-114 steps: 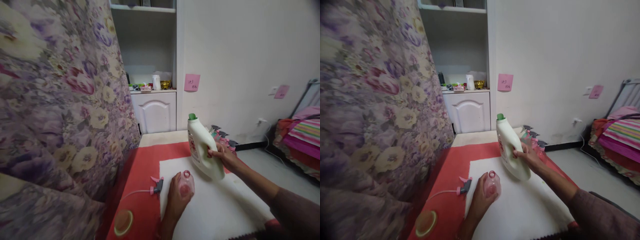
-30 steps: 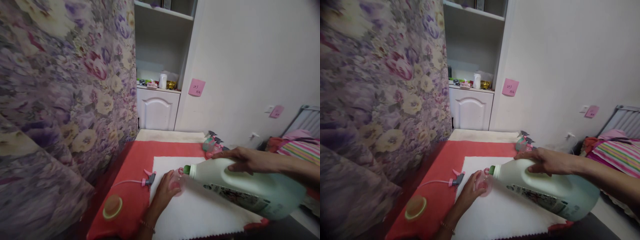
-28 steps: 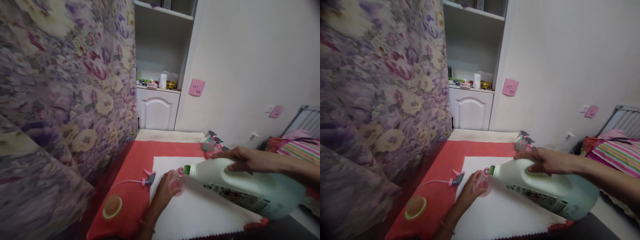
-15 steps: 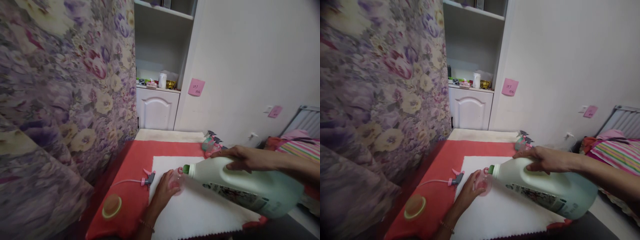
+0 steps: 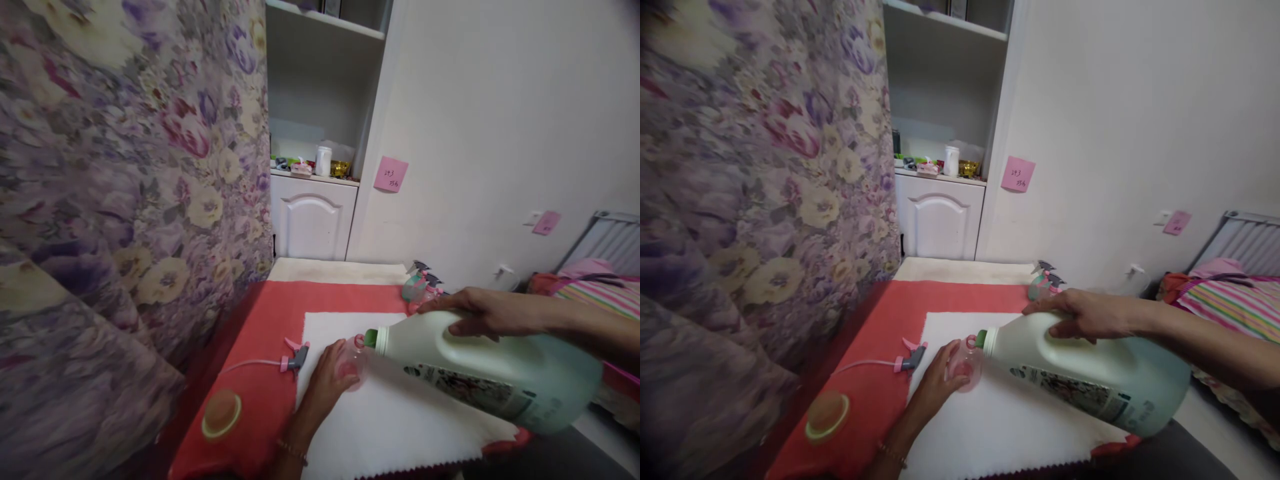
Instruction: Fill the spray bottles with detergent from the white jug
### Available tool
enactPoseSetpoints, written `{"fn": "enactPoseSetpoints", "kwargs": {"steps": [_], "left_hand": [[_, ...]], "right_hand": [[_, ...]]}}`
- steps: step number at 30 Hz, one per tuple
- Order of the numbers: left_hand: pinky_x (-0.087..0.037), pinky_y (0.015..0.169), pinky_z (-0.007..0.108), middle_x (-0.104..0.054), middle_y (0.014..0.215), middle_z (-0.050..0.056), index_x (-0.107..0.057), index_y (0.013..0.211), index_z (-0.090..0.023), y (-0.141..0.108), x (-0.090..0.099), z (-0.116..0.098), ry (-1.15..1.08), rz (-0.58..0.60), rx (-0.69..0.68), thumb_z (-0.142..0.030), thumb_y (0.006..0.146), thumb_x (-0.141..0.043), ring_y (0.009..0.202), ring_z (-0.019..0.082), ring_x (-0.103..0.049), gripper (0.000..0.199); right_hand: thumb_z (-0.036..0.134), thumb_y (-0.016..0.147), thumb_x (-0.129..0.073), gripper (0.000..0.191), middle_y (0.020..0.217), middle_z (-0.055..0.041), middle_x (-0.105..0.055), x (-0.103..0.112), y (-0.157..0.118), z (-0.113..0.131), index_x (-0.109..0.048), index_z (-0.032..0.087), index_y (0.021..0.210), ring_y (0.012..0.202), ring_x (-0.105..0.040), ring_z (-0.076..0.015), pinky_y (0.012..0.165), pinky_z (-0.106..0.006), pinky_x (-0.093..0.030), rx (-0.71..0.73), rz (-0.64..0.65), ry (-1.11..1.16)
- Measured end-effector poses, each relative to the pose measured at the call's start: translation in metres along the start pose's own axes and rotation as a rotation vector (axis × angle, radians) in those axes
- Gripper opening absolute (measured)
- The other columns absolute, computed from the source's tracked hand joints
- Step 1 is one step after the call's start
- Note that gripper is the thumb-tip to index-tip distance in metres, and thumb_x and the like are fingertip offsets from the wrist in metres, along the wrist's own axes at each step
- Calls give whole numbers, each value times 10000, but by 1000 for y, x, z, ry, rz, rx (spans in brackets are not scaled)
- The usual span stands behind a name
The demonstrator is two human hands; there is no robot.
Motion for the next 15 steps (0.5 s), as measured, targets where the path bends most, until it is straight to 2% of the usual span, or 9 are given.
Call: {"fn": "enactPoseSetpoints", "kwargs": {"steps": [9, 15], "left_hand": [[-315, 1119, 400, -500, 1386, 100, -466, 1332, -223, 1, 1, -2, -16, 2, 9, -144, 678, -685, 1309, 265, -433, 694], [-321, 1114, 405, -497, 1389, 103, -466, 1333, -209, -1, 0, -4, -30, -9, 9, -119, 669, -675, 1307, 272, -433, 702]], "right_hand": [[330, 877, -562, 550, 876, -35, -591, 3, 2, 0, -443, 299, 1413, 579, -500, -97, 453, -177, -426, 26, 26, 19], [344, 871, -572, 574, 839, -31, -601, 5, 3, 0, -432, 289, 1425, 557, -483, -93, 446, -176, -419, 17, 31, 20]]}}
Point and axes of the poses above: each hand's wrist, its own y-axis towards the middle knuckle, its own x-axis out of the back of the hand, z = x × y, the point moved 1 cm from there along y, towards the middle knuckle
